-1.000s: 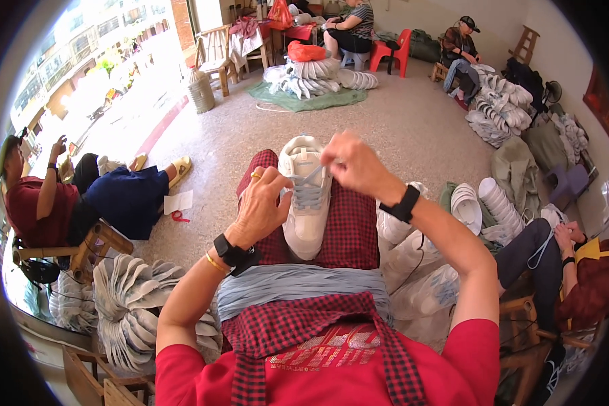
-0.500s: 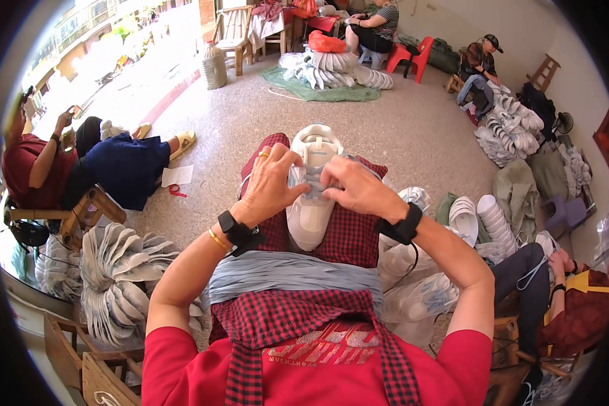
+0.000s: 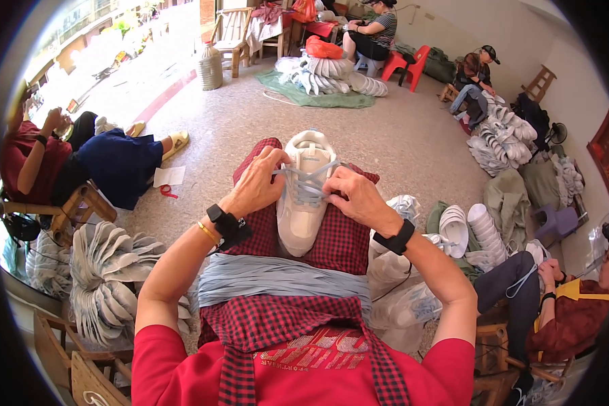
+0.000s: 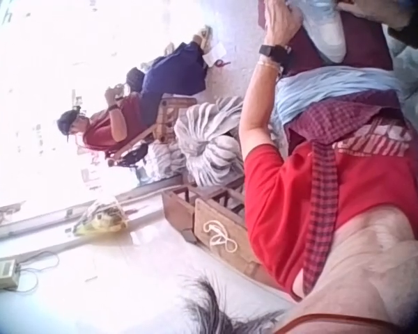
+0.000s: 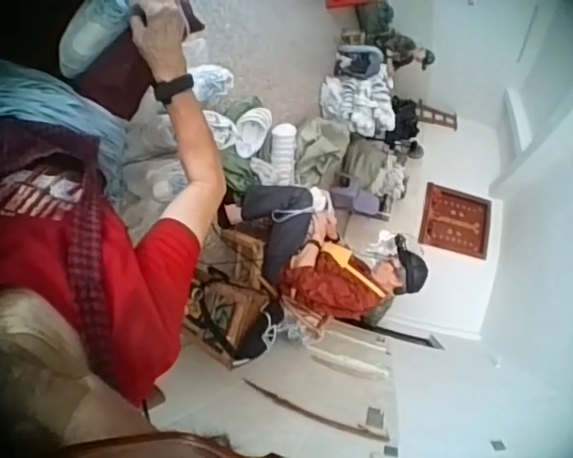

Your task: Insert and thread laces through the eyelets of several shoes in a manufacturing environment.

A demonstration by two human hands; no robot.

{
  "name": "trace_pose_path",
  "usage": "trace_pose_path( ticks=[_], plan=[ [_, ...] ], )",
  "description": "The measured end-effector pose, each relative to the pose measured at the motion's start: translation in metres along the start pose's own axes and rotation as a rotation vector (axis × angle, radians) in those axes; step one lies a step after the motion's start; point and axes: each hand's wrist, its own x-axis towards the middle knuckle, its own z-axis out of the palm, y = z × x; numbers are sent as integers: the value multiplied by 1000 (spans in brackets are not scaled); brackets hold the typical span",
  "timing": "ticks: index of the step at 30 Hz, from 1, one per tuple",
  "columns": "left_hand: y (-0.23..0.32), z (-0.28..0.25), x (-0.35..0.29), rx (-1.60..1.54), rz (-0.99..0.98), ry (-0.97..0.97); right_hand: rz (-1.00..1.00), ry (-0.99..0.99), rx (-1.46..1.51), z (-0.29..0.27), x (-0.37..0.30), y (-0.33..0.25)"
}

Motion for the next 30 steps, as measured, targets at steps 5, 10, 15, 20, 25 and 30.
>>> trace_pose_path(
  ticks=[5,10,15,20,25,30],
  plan=[
    [0,-14,12,-28,-148,-131,92,-135,-110,-12,4,-4],
    [-24,-52,15,110,-151,39,25,94,-25,-10,14,-2],
    [-10,-54,9,114,-87,51,-32,113,-109,-19,33,-2],
    [6,-61,20,150,93,198,-133,28,-221,-15,47,7],
    [-5,-75,22,-55,-194,-43,-112,-40,-181,-18,46,-1],
    [-12,-104,11,-556,-544,-644,65,-248,197,-28,27,-39]
  ],
)
